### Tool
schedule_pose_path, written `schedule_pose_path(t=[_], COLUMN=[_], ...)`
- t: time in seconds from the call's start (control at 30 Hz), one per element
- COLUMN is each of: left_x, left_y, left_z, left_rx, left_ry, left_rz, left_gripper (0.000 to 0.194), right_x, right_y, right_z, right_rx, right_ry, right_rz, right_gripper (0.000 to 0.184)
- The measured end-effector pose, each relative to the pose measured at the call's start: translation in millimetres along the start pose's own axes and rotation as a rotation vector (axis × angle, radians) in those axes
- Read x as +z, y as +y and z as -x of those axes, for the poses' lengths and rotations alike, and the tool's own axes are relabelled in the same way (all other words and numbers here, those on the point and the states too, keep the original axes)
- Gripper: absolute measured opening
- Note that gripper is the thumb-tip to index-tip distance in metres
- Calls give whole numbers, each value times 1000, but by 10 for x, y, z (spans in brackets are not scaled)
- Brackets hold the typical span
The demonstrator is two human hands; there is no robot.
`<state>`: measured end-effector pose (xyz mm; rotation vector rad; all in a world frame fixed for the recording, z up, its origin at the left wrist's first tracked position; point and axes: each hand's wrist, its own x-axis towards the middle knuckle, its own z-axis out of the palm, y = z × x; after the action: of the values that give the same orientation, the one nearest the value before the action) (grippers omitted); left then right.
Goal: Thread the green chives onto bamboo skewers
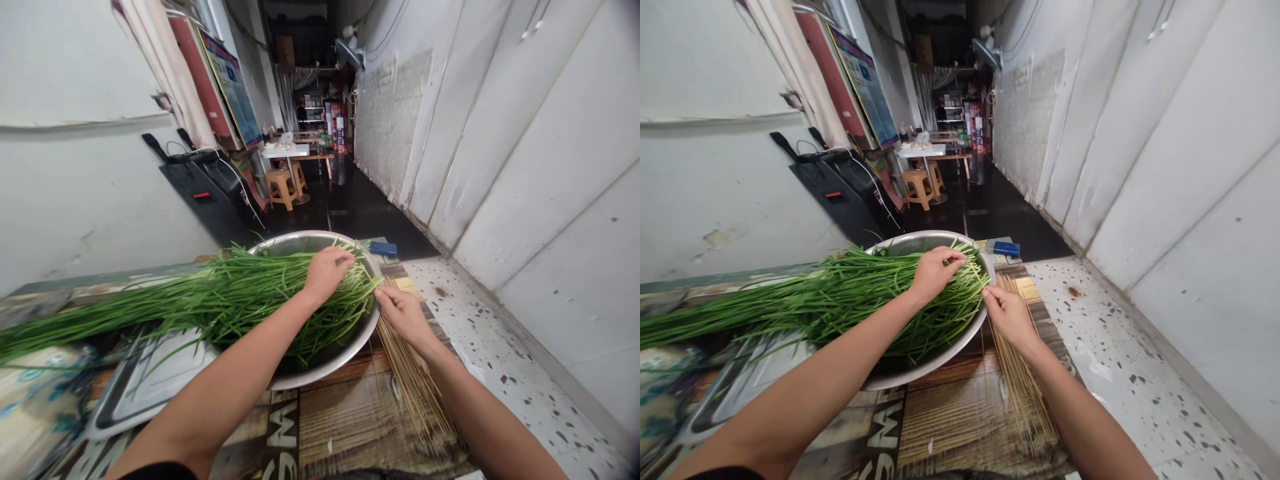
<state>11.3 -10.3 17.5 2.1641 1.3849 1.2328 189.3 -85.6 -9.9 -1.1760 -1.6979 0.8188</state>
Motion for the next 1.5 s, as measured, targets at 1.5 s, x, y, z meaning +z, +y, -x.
schedule_pose_path(t=[1.5], left_x=[29], left_y=[42], left_z=[41], left_rx=[-206], left_ry=[-72], left_rz=[151], left_gripper=[17], right_x=[46], right_y=[-8], right_z=[40], right_rx=[97], right_ry=[8], right_rz=[-99], right_gripper=[35])
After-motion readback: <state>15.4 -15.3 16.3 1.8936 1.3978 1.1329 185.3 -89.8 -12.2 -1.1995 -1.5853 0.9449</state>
